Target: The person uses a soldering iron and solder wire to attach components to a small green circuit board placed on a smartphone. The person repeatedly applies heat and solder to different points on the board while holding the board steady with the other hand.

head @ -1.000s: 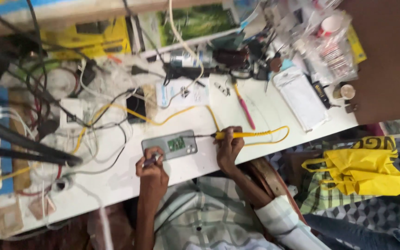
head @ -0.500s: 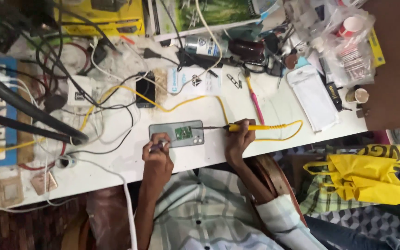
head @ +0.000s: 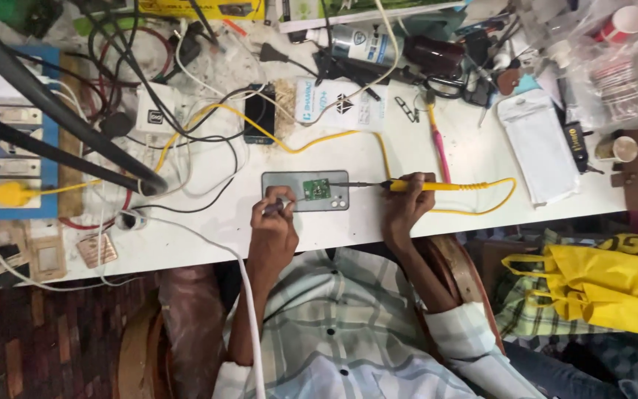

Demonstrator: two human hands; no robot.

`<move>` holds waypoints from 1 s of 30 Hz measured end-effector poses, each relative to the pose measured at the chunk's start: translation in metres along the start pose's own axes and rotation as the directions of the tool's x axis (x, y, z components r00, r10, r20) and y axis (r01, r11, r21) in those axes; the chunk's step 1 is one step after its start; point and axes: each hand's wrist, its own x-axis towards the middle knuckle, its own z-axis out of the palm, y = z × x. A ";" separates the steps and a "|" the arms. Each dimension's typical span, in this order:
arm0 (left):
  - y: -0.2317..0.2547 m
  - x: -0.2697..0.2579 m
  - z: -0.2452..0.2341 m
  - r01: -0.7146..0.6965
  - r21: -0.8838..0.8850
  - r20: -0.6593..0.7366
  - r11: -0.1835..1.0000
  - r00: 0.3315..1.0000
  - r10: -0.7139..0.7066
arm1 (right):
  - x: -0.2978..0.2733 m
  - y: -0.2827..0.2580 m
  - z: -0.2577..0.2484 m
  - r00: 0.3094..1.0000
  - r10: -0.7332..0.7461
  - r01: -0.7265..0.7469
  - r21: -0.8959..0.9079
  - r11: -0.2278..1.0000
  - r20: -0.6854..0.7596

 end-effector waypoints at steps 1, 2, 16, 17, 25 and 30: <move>0.001 0.002 -0.001 -0.017 -0.014 -0.014 1.000 1.000 0.017 | 0.000 0.000 0.002 1.000 -0.004 0.004 0.008 1.000 0.004; 0.002 0.005 -0.001 -0.025 -0.025 -0.014 0.999 1.000 0.024 | 0.002 -0.001 0.002 1.000 -0.001 0.001 -0.005 1.000 0.004; 0.004 0.007 0.001 0.025 -0.014 -0.025 1.000 0.999 -0.025 | -0.002 0.000 -0.001 0.993 -0.115 0.115 -0.013 0.993 0.023; 0.003 0.007 0.001 0.015 -0.005 -0.032 1.000 0.999 -0.015 | -0.003 -0.001 0.000 0.993 -0.113 0.114 -0.018 0.993 0.022; -0.004 0.001 0.004 0.019 -0.043 -0.039 0.999 0.999 -0.021 | -0.001 -0.001 0.000 0.995 -0.096 0.097 -0.024 0.995 0.017; -0.003 0.002 0.003 0.018 0.014 -0.013 1.000 1.000 -0.018 | -0.003 -0.006 0.003 0.995 -0.096 0.096 0.007 0.995 0.017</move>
